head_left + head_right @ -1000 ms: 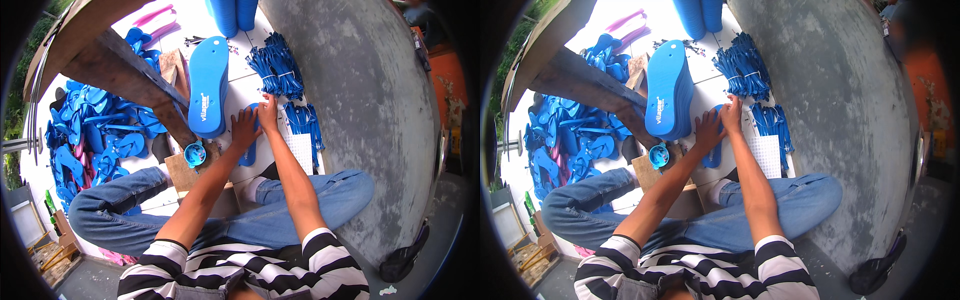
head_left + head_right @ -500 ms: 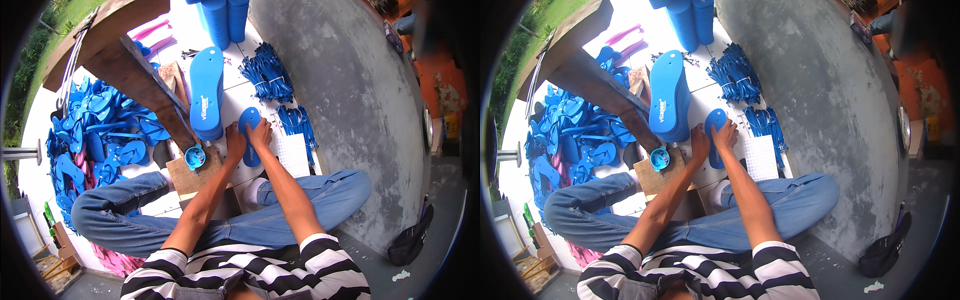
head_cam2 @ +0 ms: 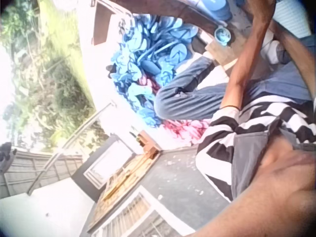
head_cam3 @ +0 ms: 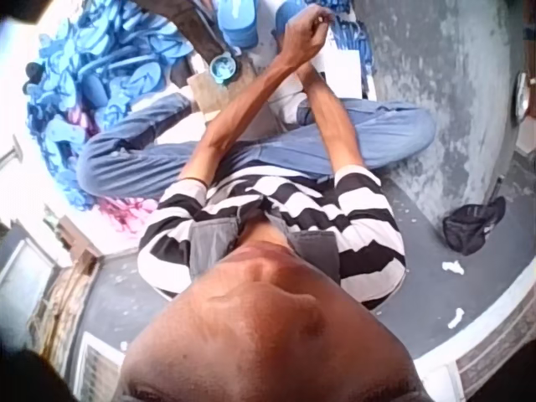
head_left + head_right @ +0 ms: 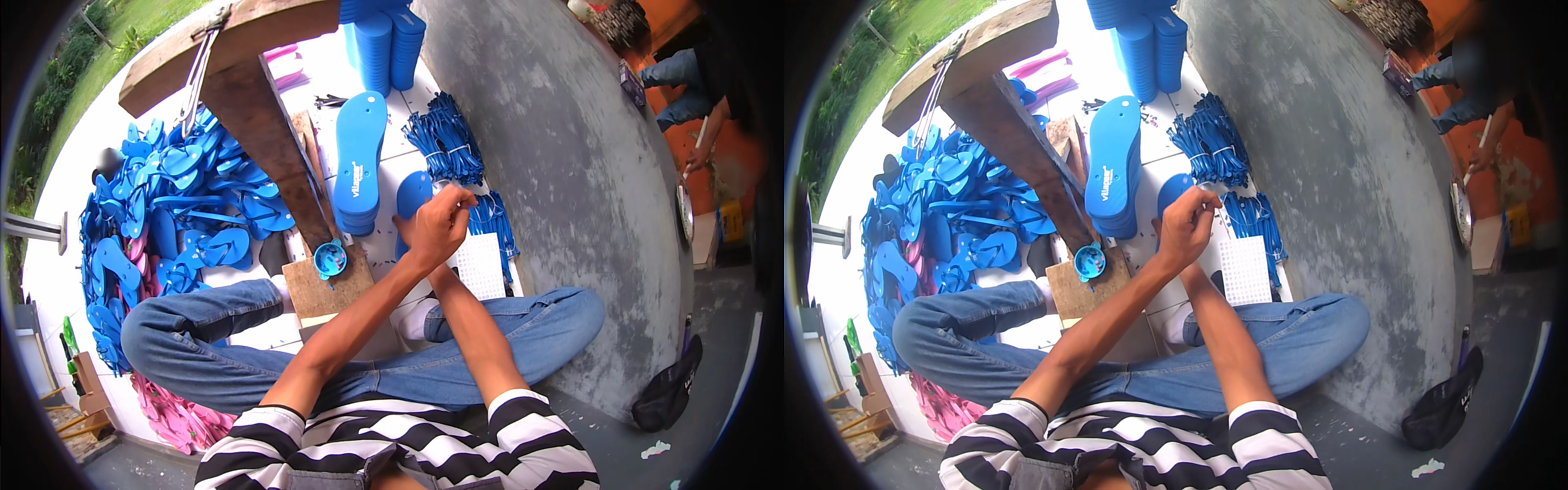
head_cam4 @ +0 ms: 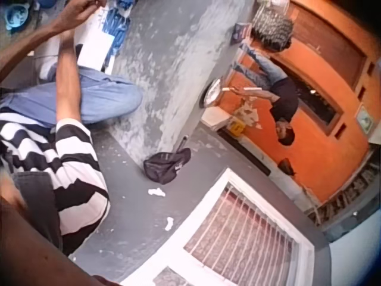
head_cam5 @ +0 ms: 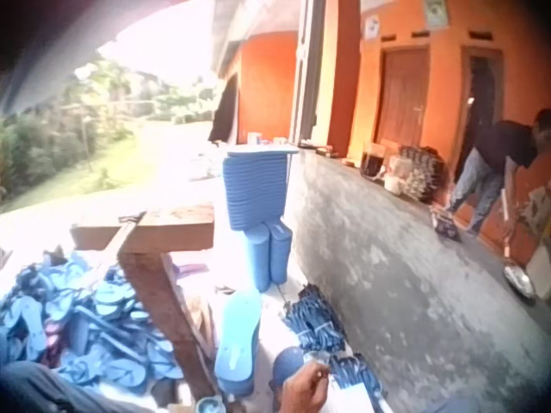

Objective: The person peels small white circular stickers from a sheet and applies them to the soles of blue flip-flops by hand.

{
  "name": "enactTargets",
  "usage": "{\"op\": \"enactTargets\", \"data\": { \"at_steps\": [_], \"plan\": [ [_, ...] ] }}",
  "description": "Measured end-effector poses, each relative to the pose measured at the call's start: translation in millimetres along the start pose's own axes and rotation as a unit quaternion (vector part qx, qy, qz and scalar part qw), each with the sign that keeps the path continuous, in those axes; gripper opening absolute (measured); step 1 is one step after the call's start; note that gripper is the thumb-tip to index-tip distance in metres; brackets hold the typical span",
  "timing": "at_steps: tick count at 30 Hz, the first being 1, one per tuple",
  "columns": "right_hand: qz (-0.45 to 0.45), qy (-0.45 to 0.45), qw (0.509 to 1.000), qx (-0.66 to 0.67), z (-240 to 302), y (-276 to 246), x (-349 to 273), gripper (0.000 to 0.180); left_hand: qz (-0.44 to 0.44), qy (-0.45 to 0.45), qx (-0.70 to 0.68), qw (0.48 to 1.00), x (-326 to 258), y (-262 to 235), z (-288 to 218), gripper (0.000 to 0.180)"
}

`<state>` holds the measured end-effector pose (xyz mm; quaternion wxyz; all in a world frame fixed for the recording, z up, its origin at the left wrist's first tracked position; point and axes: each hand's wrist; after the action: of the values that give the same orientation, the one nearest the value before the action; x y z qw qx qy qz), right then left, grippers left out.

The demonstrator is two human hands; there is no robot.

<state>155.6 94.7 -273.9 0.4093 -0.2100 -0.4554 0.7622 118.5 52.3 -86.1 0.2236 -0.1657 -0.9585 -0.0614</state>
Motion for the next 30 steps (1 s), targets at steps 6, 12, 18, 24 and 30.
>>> {"op": "enactTargets", "data": {
  "at_steps": [6, 12, 18, 24, 30],
  "plan": [
    [-0.187, -0.047, 0.975, 0.114, 101.3, -84.3, 88.7, 0.084, -0.111, 0.061, -0.044, 0.991, 48.2, -29.5, -46.5, 0.018],
    [-0.128, -0.077, 0.967, 0.205, 203.9, -170.8, 71.3, 0.086, -0.266, -0.010, 0.018, 0.964, 87.5, -86.1, -20.2, 0.014],
    [-0.055, -0.085, 0.979, 0.174, 206.0, -131.5, 58.1, 0.087, -0.230, -0.062, 0.175, 0.955, 88.2, -109.1, 21.6, 0.022],
    [-0.064, -0.091, 0.974, 0.198, 186.3, -113.2, 61.5, 0.067, -0.132, -0.058, 0.240, 0.960, 85.1, -114.2, 37.3, 0.047],
    [-0.076, -0.114, 0.951, 0.276, 177.3, -109.5, 64.2, 0.051, -0.059, -0.008, 0.265, 0.962, 92.9, -122.0, 46.7, 0.052]
  ]
}}
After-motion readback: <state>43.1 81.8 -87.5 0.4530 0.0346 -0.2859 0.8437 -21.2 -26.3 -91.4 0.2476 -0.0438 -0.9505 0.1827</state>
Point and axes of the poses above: each hand's wrist, its own x-axis towards the middle knuckle, its own y-axis out of the palm, z = x × y, and after that the axes turned 14 degrees about -z, right-handed
